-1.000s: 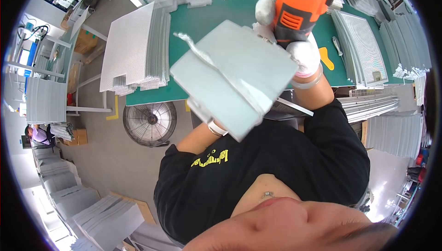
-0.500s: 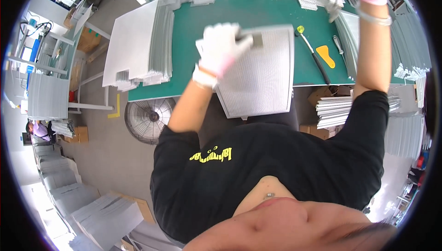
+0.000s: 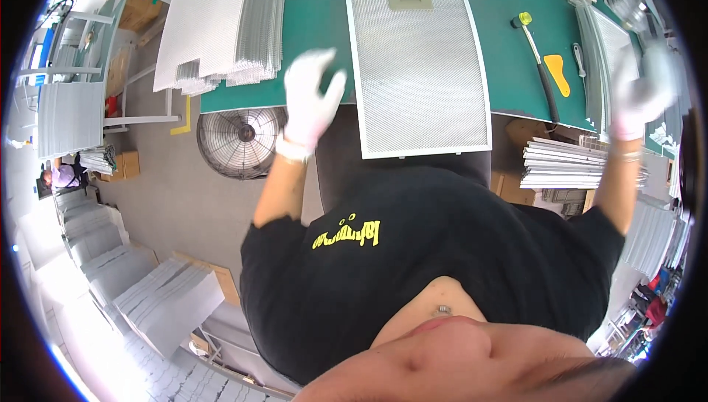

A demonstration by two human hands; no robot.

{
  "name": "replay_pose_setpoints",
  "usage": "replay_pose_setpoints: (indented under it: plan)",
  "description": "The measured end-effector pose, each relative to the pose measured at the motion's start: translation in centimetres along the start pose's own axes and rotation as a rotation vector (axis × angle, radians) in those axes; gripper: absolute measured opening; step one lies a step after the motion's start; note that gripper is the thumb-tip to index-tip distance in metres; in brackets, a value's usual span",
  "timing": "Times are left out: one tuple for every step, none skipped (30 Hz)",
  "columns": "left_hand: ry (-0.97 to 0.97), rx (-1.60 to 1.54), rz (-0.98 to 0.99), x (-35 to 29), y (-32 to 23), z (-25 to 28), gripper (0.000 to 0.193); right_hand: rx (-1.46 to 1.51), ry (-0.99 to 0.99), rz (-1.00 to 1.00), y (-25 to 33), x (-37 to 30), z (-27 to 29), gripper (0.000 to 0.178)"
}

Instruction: Assembling industrial mesh filters by attaching plastic handles and metal framing strips using an electric screwdriver and a rubber mallet.

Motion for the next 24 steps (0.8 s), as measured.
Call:
replay_pose_setpoints:
  plan:
    - [-0.043, -0.108, 0.079, -3.4, 0.7, -0.1, 0.029, 0.051, 0.08, 0.094, 3.3, -3.0, -1.6, 0.042]
    - [-0.015, -0.22, 0.189, -7.2, 1.4, -0.6, 0.025, 0.078, 0.281, 0.015, 4.7, -6.8, -6.1, 0.051]
    - [0.047, -0.444, 0.339, -11.0, 2.6, -2.5, 0.021, -0.089, 0.452, -0.129, 5.7, -9.6, -8.8, 0.054]
    - [0.136, -0.748, 0.604, -13.4, 2.3, -4.4, 0.024, -0.093, 0.589, -0.275, 4.7, -15.1, -11.9, 0.052]
    - [0.206, -0.975, 0.711, -15.6, 2.1, -6.4, 0.03, -0.082, 0.719, -0.425, 3.1, -19.5, -14.2, 0.05]
    - [0.33, -1.218, 0.843, -16.9, 1.0, -7.2, 0.036, -0.033, 0.749, -0.463, 3.0, -20.2, -15.3, 0.045]
    - [0.346, -1.339, 0.831, -17.7, 0.2, -7.7, 0.038, 0.019, 0.778, -0.496, 3.0, -20.2, -15.9, 0.04]
    - [0.409, -1.307, 0.866, -18.0, 0.0, -8.6, 0.036, 0.068, 0.788, -0.495, 2.8, -19.9, -16.5, 0.035]
    - [0.478, -1.275, 0.904, -18.4, -0.2, -9.3, 0.034, 0.066, 0.788, -0.502, 3.0, -19.0, -16.6, 0.035]
    - [0.463, -1.256, 0.938, -18.0, -0.4, -9.5, 0.028, 0.211, 0.783, -0.526, 3.4, -17.8, -16.7, 0.035]
    - [0.468, -1.254, 0.935, -18.0, -0.4, -9.5, 0.028, 0.357, 0.775, -0.547, 3.9, -16.8, -17.0, 0.035]
    - [0.465, -1.299, 0.918, -17.7, -0.4, -9.7, 0.026, 0.47, 0.756, -0.588, 4.2, -16.3, -17.5, 0.037]
    - [0.461, -1.343, 0.903, -17.4, -0.6, -9.9, 0.025, 0.513, 0.664, -0.552, 5.0, -15.3, -17.6, 0.044]
    - [0.462, -1.368, 0.888, -17.1, -0.7, -9.9, 0.029, 0.496, 0.542, -0.459, 6.2, -13.9, -17.2, 0.049]
    - [0.457, -1.368, 0.888, -17.1, -0.7, -10.0, 0.029, 0.482, 0.423, -0.363, 7.6, -12.5, -16.8, 0.055]
    - [0.499, -1.35, 0.898, -17.2, -0.8, -10.2, 0.031, 0.484, 0.469, -0.384, 8.0, -12.2, -17.5, 0.059]
    - [0.54, -1.332, 0.906, -17.2, -0.9, -10.5, 0.034, 0.487, 0.515, -0.406, 8.2, -12.1, -18.3, 0.063]
    - [0.537, -1.331, 0.907, -17.4, -0.8, -10.6, 0.034, 0.498, 0.538, -0.362, 9.1, -11.3, -18.8, 0.062]
    - [0.539, -1.335, 0.894, -17.5, -0.9, -10.8, 0.034, 0.5, 0.538, -0.36, 9.5, -10.7, -18.6, 0.062]
    - [0.541, -1.338, 0.882, -17.5, -1.0, -10.9, 0.035, 0.435, 0.661, -0.359, 9.8, -10.3, -19.0, 0.061]
    - [0.54, -1.338, 0.881, -17.3, -1.0, -10.8, 0.035, 0.367, 0.783, -0.357, 10.1, -10.2, -19.3, 0.06]
    - [0.543, -1.323, 0.92, -17.4, -1.0, -10.8, 0.035, 0.386, 0.694, -0.348, 10.2, -10.0, -19.0, 0.059]
    - [0.545, -1.307, 0.958, -17.4, -1.0, -10.8, 0.034, 0.386, 0.693, -0.347, 10.4, -10.0, -19.0, 0.059]
    - [0.542, -1.307, 0.958, -17.2, -1.1, -10.9, 0.034, 0.357, 0.707, -0.36, 10.6, -10.1, -19.0, 0.058]
Point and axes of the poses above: each hand's wrist, its own x-axis towards the middle knuckle, its own z-axis out of the back of the hand, y = z × x, the point moved 7 cm from there along x, towards the middle knuckle, and after that the axes turned 12 degrees about y, right-handed, at the moved point
